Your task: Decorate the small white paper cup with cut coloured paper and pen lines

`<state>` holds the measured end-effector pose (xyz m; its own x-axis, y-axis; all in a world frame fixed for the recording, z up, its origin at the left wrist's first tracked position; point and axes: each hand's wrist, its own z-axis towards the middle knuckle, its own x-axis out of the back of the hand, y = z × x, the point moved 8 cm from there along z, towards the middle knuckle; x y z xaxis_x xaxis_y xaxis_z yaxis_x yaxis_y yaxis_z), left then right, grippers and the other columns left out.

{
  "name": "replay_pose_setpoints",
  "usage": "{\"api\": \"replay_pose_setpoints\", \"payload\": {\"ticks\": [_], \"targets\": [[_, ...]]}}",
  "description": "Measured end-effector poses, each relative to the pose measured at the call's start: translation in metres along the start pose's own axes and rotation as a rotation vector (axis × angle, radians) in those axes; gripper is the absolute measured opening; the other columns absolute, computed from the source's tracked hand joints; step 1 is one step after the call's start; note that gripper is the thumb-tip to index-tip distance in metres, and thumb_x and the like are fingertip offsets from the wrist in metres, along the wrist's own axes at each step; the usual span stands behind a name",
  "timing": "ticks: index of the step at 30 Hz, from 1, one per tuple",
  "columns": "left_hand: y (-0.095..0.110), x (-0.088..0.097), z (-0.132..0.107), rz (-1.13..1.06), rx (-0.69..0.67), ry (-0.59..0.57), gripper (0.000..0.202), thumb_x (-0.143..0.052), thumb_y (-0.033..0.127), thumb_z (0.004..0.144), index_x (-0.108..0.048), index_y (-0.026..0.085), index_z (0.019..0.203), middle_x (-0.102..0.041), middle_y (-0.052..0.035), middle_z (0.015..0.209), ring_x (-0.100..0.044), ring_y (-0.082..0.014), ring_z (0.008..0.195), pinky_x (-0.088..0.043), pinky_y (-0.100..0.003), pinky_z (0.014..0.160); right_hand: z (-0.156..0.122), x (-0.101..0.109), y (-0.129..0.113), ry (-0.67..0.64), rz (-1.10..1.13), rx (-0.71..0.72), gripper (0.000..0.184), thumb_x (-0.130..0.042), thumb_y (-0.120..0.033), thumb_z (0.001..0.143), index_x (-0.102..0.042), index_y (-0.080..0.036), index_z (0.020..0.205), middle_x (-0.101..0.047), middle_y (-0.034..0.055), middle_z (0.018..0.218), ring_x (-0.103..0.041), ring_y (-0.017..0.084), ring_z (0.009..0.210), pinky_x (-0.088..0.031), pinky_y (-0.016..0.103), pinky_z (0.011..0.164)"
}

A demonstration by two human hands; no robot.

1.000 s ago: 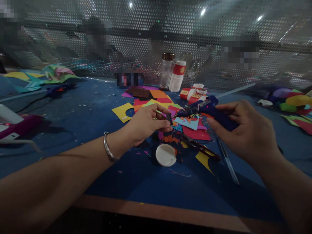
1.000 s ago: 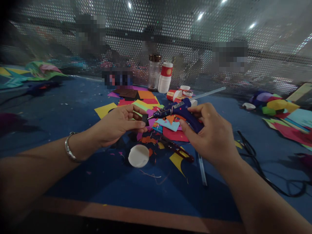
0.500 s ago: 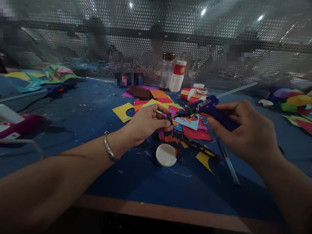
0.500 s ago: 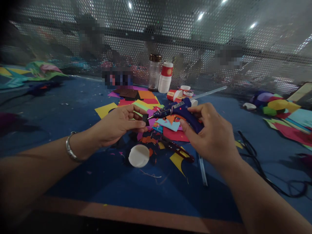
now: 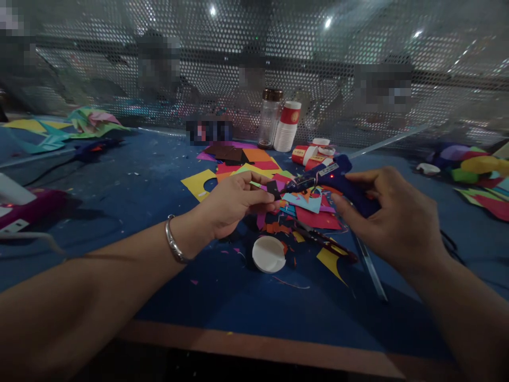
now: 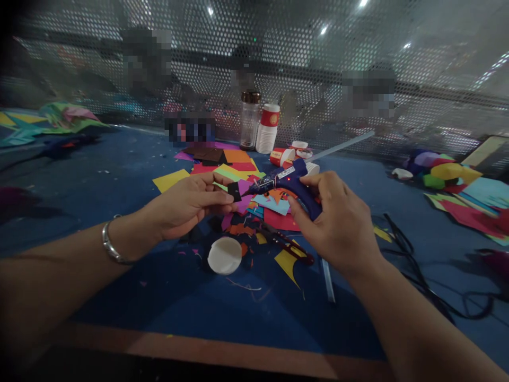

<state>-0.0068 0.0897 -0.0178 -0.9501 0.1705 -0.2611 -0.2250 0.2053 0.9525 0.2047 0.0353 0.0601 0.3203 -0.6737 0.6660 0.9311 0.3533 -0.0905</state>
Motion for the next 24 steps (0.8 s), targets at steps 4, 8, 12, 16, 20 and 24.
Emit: {"api": "replay_pose_setpoints", "payload": {"ticks": [4, 8, 12, 16, 20, 24], "targets": [[0.001, -0.001, 0.000, -0.039, -0.017, -0.028, 0.027, -0.066, -0.005, 0.086, -0.059, 0.015, 0.101, -0.070, 0.0026, 0.068, -0.071, -0.0101, 0.062, -0.057, -0.021, 0.069, 0.002, 0.006, 0.005, 0.068, 0.010, -0.033, 0.028, -0.066, -0.047, 0.081, -0.066, -0.023, 0.097, -0.074, 0.0049, 0.087, -0.072, 0.023, 0.074, -0.058, 0.037, 0.067], [0.001, 0.000, -0.001, -0.074, -0.009, -0.006, 0.027, -0.064, -0.007, 0.087, -0.058, 0.015, 0.101, -0.071, 0.0019, 0.066, -0.070, -0.0082, 0.058, -0.056, -0.017, 0.066, 0.009, 0.012, 0.032, 0.137, 0.042, -0.238, 0.031, -0.070, -0.047, 0.073, -0.066, -0.022, 0.091, -0.074, 0.0061, 0.085, -0.070, 0.022, 0.071, -0.057, 0.037, 0.067], [0.004, 0.000, -0.003, -0.105, -0.026, 0.003, 0.027, -0.062, -0.008, 0.087, -0.057, 0.015, 0.100, -0.072, 0.0014, 0.066, -0.071, -0.0082, 0.058, -0.057, -0.016, 0.066, 0.016, 0.019, 0.071, 0.170, 0.029, -0.492, 0.027, -0.075, -0.040, 0.062, -0.058, -0.025, 0.078, -0.067, 0.0021, 0.075, -0.067, 0.024, 0.073, -0.054, 0.041, 0.072], [0.004, -0.002, -0.004, -0.105, -0.028, -0.013, 0.027, -0.062, -0.009, 0.087, -0.059, 0.015, 0.099, -0.071, 0.0013, 0.065, -0.070, -0.0087, 0.059, -0.058, -0.016, 0.066, 0.018, 0.024, 0.109, 0.049, -0.191, -0.698, 0.032, -0.078, -0.031, 0.063, -0.046, -0.028, 0.067, -0.054, -0.0017, 0.071, -0.064, 0.025, 0.078, -0.051, 0.044, 0.083], [0.003, -0.002, -0.004, -0.095, -0.009, -0.010, 0.027, -0.061, -0.009, 0.088, -0.059, 0.015, 0.100, -0.071, 0.0015, 0.065, -0.069, -0.0080, 0.057, -0.058, -0.016, 0.065, 0.015, 0.015, 0.132, -0.157, -0.334, -0.761, 0.031, -0.074, -0.033, 0.074, -0.045, -0.029, 0.067, -0.055, 0.0006, 0.074, -0.062, 0.025, 0.079, -0.048, 0.041, 0.082], [0.003, -0.002, -0.005, -0.078, -0.006, -0.006, 0.026, -0.061, -0.009, 0.088, -0.060, 0.014, 0.100, -0.071, 0.0014, 0.067, -0.070, -0.0084, 0.058, -0.058, -0.017, 0.065, 0.012, 0.002, 0.142, -0.218, -0.338, -0.719, 0.030, -0.073, -0.033, 0.077, -0.046, -0.028, 0.067, -0.063, 0.0051, 0.078, -0.063, 0.026, 0.080, -0.047, 0.038, 0.078]]}}
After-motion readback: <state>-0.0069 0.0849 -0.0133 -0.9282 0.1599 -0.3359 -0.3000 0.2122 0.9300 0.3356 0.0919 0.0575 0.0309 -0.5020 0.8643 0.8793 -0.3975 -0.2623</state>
